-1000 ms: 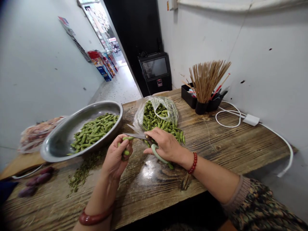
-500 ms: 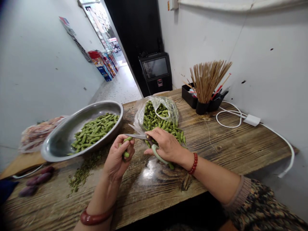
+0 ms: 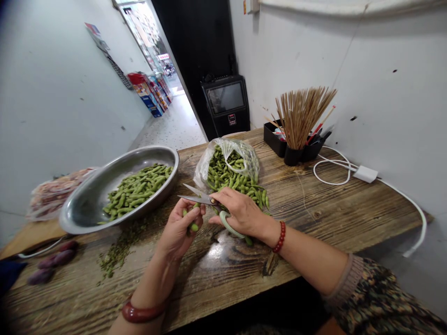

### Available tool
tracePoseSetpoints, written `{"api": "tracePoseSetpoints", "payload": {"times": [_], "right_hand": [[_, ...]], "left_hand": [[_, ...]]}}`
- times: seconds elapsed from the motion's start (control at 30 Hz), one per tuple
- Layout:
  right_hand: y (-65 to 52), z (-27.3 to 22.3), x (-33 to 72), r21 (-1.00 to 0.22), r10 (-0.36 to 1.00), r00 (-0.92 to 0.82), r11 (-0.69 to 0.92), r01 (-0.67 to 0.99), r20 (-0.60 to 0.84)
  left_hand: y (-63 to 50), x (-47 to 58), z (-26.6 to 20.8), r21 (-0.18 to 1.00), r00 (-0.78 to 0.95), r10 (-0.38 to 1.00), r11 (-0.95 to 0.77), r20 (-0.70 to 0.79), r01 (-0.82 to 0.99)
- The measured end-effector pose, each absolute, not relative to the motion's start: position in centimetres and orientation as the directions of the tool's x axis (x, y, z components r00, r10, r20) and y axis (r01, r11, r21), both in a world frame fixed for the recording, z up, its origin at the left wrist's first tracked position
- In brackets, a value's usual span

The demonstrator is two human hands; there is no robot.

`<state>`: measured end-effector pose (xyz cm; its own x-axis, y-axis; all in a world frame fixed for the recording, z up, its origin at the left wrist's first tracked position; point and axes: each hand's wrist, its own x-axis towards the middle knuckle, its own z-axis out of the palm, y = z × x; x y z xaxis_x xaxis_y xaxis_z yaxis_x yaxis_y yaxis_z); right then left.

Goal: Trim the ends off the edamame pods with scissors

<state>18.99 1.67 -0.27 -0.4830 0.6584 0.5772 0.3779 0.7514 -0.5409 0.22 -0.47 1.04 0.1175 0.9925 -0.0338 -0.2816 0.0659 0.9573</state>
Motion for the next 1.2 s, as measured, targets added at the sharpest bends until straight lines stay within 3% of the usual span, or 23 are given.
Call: {"api": "tracePoseSetpoints", "payload": {"times": [0.37, 0.57, 0.73, 0.83, 0.9, 0.97, 1.0, 1.07, 1.1, 1.2], "right_hand": [[1.6, 0.1, 19.3, -0.508, 0.673, -0.522, 0.739, 0.443, 0.524], [2.4, -0.3, 19.5, -0.556, 0.694, -0.375, 0.719, 0.417, 0.615], [3.4, -0.5, 19.8, -0.594, 0.697, -0.250, 0.709, 0.380, 0.673], [3.7, -0.3, 19.9, -0.602, 0.693, -0.216, 0.710, 0.365, 0.687], [3.7, -0.2, 20.0, -0.602, 0.688, -0.205, 0.715, 0.356, 0.697], [3.7, -0.1, 20.0, -0.600, 0.682, -0.197, 0.721, 0.348, 0.705], [3.8, -0.1, 20.0, -0.599, 0.679, -0.194, 0.722, 0.346, 0.708], [3.8, 0.0, 20.0, -0.600, 0.678, -0.180, 0.722, 0.343, 0.713], [3.8, 0.1, 20.1, -0.604, 0.680, -0.171, 0.720, 0.342, 0.713], [4.0, 0.3, 20.2, -0.633, 0.700, -0.139, 0.699, 0.333, 0.700]], "left_hand": [[0.0, -0.7, 1.3, 0.932, 0.082, 0.996, 0.056, -0.028, -0.359], [0.7, -1.6, 1.8, 0.897, 0.024, 0.998, 0.057, -0.052, -0.438], [1.1, -2.2, 2.4, 0.976, -0.134, 0.990, 0.012, -0.042, -0.218], [1.4, -3.1, 4.5, 0.988, -0.223, 0.963, -0.133, 0.149, 0.084], [2.2, -4.5, 6.6, 0.869, -0.260, 0.895, -0.224, 0.362, 0.441], [3.4, -6.4, 8.8, 0.558, -0.204, 0.785, -0.207, 0.584, 0.803], [4.2, -7.5, 9.7, 0.400, -0.153, 0.728, -0.179, 0.668, 0.899], [5.6, -9.4, 10.9, 0.237, -0.074, 0.691, -0.144, 0.719, 0.961], [6.1, -10.1, 11.2, 0.185, -0.014, 0.743, -0.148, 0.669, 0.972], [6.6, -9.6, 10.5, 0.112, 0.102, 0.797, -0.209, 0.595, 0.972]]}}
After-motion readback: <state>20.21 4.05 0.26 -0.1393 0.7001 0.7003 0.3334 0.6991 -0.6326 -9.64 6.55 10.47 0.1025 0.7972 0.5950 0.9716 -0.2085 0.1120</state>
